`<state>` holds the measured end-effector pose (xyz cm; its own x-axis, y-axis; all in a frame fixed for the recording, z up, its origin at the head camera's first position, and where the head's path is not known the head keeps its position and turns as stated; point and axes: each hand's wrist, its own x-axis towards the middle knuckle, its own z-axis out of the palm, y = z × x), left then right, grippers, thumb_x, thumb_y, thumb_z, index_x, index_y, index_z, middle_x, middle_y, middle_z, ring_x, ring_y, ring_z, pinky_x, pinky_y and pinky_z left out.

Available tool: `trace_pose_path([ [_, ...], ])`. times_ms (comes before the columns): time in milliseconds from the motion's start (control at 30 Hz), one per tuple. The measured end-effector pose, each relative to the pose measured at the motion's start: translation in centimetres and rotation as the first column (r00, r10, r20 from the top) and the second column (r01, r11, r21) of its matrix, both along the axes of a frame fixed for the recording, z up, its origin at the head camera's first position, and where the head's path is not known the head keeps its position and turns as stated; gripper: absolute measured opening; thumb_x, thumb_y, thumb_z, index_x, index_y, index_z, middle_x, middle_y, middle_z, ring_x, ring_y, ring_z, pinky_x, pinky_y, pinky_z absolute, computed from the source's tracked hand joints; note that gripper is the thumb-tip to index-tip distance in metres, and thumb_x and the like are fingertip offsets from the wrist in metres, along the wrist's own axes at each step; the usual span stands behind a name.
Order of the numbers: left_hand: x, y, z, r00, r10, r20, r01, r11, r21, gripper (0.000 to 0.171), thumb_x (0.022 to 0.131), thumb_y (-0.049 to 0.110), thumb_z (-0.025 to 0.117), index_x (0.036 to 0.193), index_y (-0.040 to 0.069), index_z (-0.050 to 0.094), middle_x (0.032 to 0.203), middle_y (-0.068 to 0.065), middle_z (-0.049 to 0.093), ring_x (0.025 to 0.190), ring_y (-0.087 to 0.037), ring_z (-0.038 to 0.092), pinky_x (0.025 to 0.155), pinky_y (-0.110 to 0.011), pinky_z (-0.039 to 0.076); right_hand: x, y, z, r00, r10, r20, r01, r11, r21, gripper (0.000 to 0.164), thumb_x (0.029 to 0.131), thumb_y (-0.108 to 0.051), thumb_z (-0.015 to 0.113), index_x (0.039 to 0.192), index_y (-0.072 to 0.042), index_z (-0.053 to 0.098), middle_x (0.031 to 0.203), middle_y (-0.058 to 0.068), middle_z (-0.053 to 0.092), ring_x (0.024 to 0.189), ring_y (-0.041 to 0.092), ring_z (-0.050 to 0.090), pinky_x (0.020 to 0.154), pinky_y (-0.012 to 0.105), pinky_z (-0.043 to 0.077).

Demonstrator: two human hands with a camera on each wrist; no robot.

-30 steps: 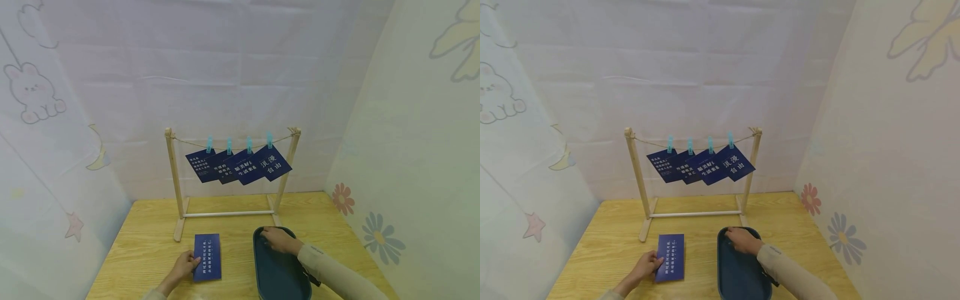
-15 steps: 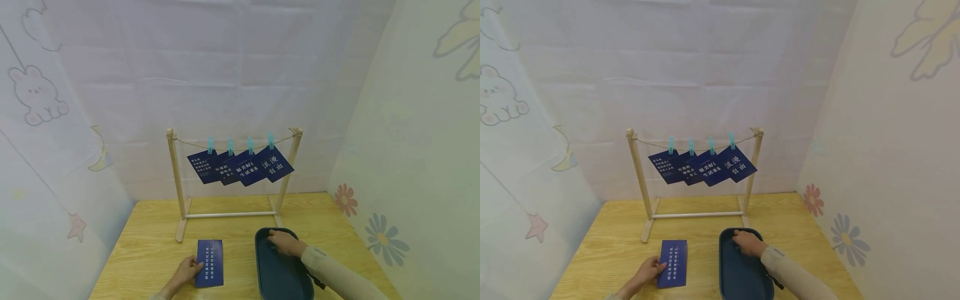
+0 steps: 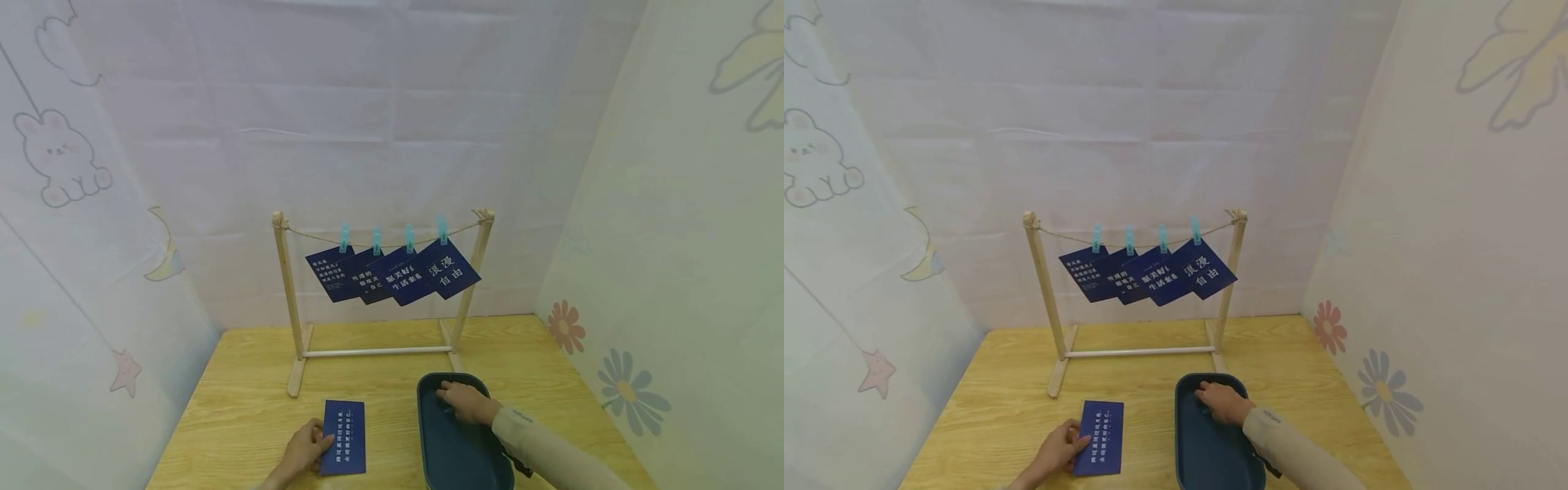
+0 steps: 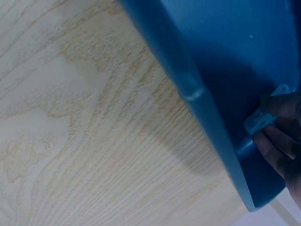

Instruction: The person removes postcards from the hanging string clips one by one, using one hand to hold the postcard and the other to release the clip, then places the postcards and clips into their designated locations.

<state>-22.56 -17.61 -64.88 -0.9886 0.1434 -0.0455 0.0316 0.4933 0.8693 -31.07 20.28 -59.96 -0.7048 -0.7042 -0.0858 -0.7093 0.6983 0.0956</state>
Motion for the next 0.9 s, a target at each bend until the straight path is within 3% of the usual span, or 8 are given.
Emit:
trace_pose_path([
  [167,0.0,0.4,-0.1,0.997,0.023,-0.067,-0.029,0.996,-0.086,0.032,0.081,0.019,0.065,0.101,-0.001,0.051,0.065,0.001,0.045,0.047,-0.008,0.045,0.036,-0.021,0.041,0.1,0.0,-0.2,1.000,0.004,-0.007,-0.004,1.000,-0.005,0.032,0.078,-0.007,0.066,0.108,-0.013,0.056,0.097,0.003,0.052,0.081,0.015,0.054,0.064,0.027,0.048],
  [567,0.1,0.7,-0.4,0.996,0.051,-0.068,-0.063,0.981,-0.186,0.037,0.079,0.021,0.066,0.101,-0.001,0.048,0.067,0.001,0.043,0.053,-0.010,0.042,0.042,-0.021,0.036,0.1,0.1,-0.4,1.000,-0.005,-0.010,0.005,1.000,0.022,0.034,0.076,-0.005,0.067,0.107,-0.014,0.057,0.097,0.002,0.052,0.081,0.015,0.053,0.065,0.027,0.048],
  [900,0.7,1.2,0.3,0.986,0.063,-0.154,-0.095,0.974,-0.204,0.038,0.077,0.018,0.068,0.102,-0.001,0.047,0.063,0.005,0.043,0.049,-0.006,0.039,0.043,-0.021,0.032,0.3,0.0,-0.1,1.000,0.000,-0.020,0.000,1.000,0.008,0.036,0.076,-0.005,0.066,0.110,-0.014,0.057,0.107,0.006,0.052,0.089,0.020,0.054,0.070,0.031,0.049],
])
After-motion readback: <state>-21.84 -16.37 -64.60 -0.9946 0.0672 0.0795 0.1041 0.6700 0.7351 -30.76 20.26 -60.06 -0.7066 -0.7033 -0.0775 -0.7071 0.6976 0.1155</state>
